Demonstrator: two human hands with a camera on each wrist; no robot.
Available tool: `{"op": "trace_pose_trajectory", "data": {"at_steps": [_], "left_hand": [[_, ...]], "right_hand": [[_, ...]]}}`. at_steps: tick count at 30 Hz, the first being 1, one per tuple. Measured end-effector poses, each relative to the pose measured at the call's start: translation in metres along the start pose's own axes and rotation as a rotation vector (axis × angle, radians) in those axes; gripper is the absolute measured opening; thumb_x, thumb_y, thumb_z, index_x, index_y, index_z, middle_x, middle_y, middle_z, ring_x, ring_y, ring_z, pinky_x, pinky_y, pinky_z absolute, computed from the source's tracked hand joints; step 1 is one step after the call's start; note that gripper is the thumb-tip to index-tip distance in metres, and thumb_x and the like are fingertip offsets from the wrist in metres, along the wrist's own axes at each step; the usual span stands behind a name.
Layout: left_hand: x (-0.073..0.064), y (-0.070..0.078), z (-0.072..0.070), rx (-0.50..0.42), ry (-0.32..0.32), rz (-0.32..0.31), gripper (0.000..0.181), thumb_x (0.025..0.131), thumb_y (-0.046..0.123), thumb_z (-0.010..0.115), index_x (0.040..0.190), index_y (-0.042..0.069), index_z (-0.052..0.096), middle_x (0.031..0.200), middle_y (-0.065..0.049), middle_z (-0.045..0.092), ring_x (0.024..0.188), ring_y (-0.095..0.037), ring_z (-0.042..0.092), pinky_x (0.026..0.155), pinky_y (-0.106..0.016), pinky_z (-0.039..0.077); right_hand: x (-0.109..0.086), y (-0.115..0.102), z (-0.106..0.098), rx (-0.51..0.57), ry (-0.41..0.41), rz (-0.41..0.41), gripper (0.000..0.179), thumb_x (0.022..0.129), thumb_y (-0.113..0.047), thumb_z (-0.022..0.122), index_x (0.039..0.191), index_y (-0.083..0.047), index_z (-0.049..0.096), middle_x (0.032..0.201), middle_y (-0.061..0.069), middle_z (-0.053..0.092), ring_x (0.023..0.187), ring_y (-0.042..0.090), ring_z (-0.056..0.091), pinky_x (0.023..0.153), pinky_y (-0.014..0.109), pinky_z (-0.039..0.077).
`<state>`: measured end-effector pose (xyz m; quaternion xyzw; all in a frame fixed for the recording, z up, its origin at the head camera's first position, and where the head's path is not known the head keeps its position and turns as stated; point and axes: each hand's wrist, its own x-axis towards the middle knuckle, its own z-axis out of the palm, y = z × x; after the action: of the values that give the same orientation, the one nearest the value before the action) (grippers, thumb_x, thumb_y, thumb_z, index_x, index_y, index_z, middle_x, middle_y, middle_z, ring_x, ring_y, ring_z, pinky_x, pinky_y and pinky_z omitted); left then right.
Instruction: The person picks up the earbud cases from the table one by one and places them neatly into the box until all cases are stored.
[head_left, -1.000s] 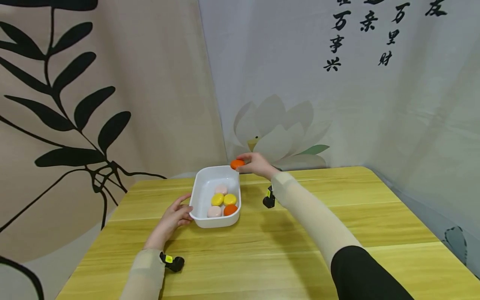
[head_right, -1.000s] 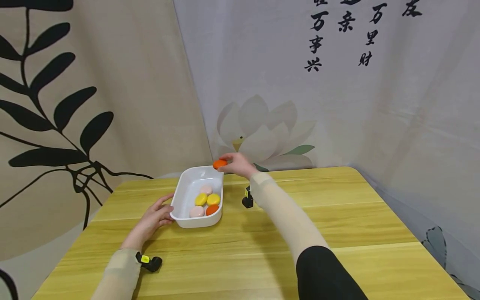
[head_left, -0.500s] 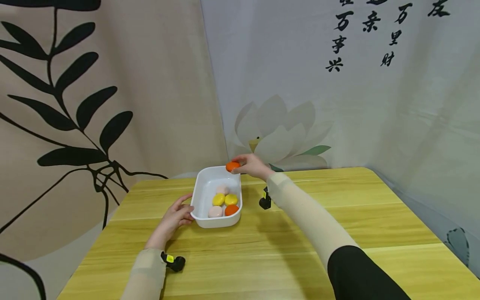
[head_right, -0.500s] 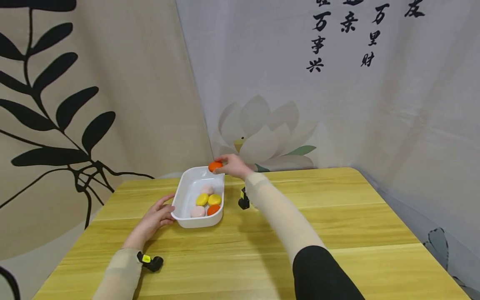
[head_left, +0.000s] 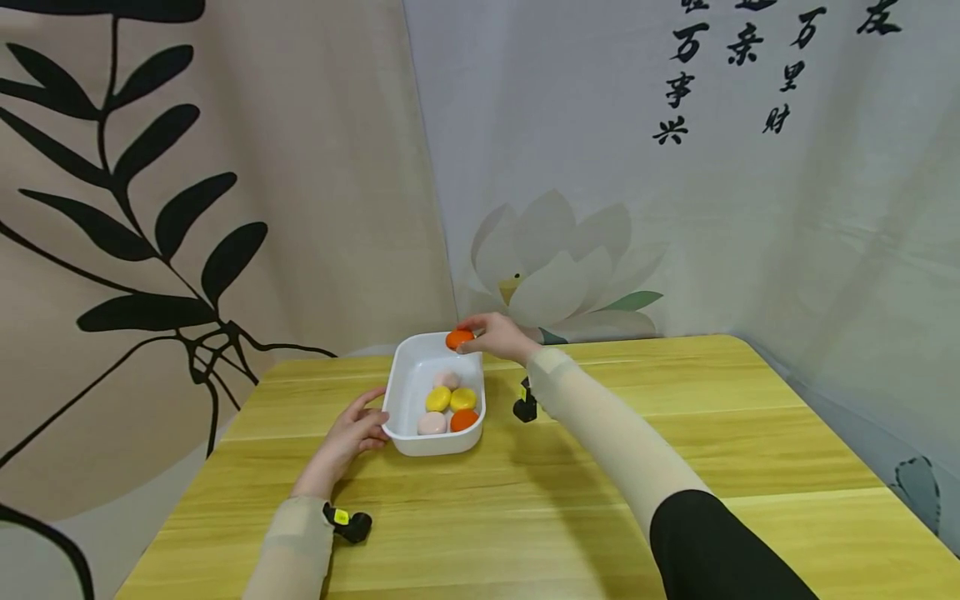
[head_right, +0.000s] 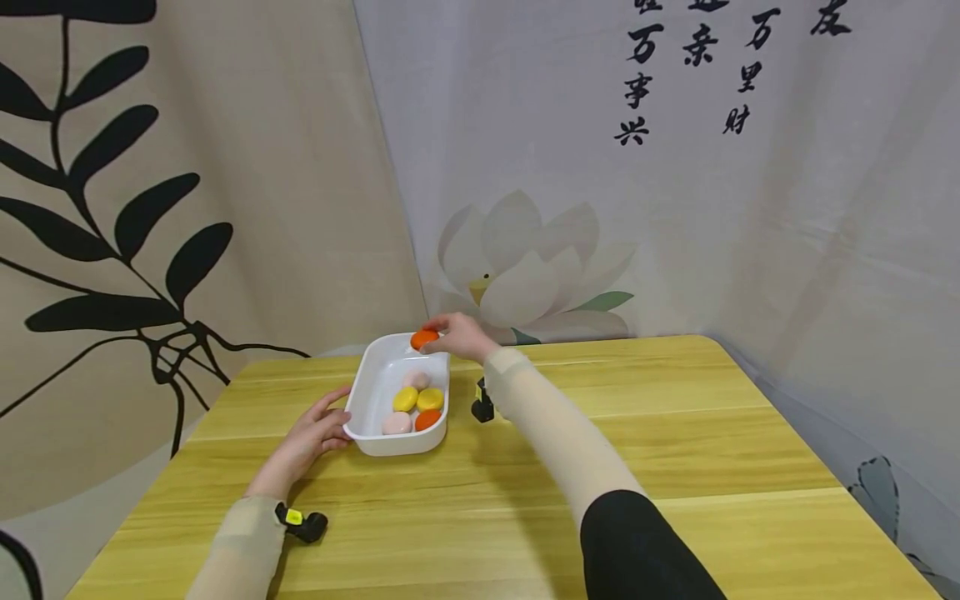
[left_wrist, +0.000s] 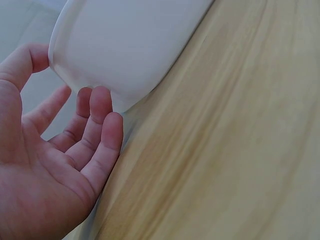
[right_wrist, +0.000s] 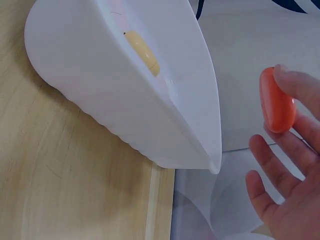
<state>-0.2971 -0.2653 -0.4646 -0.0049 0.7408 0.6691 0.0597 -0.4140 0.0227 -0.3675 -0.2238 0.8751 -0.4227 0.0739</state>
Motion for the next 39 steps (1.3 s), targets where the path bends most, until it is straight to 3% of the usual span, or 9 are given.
{"op": "trace_pose_trajectory", "data": {"at_steps": [9,29,39], "left_hand": [[-0.001,-0.0012,-0.001,0.015,0.016,0.004,0.061,0.095,0.017,0.061,0.15,0.015,0.035,0.114,-0.016,0.057,0.076,-0.017,0.059,0.069,-0.027,0.054],[-0.0005,0.0026,-0.0001,-0.015,-0.005,-0.031,0.061,0.097,0.011,0.058,0.152,0.01,0.031,0.117,-0.022,0.055,0.078,-0.021,0.059,0.071,-0.031,0.054],[-0.0022,0.0011,0.0015,-0.001,0.001,0.0,0.062,0.096,0.015,0.059,0.151,0.013,0.032,0.115,-0.018,0.057,0.076,-0.017,0.059,0.068,-0.028,0.054]], "right_hand": [[0.001,-0.001,0.0018,-0.012,-0.005,0.002,0.045,0.084,-0.026,0.077,0.125,-0.013,0.064,0.124,0.004,0.061,0.108,0.02,0.054,0.095,0.035,0.047],[-0.0003,-0.0077,0.0041,0.004,-0.011,-0.027,0.047,0.084,-0.025,0.077,0.127,-0.011,0.064,0.127,0.006,0.06,0.111,0.021,0.054,0.096,0.035,0.046],[0.0007,-0.008,0.007,-0.004,-0.013,-0.019,0.045,0.085,-0.025,0.076,0.126,-0.012,0.065,0.128,0.006,0.06,0.112,0.021,0.053,0.097,0.035,0.046]]}}
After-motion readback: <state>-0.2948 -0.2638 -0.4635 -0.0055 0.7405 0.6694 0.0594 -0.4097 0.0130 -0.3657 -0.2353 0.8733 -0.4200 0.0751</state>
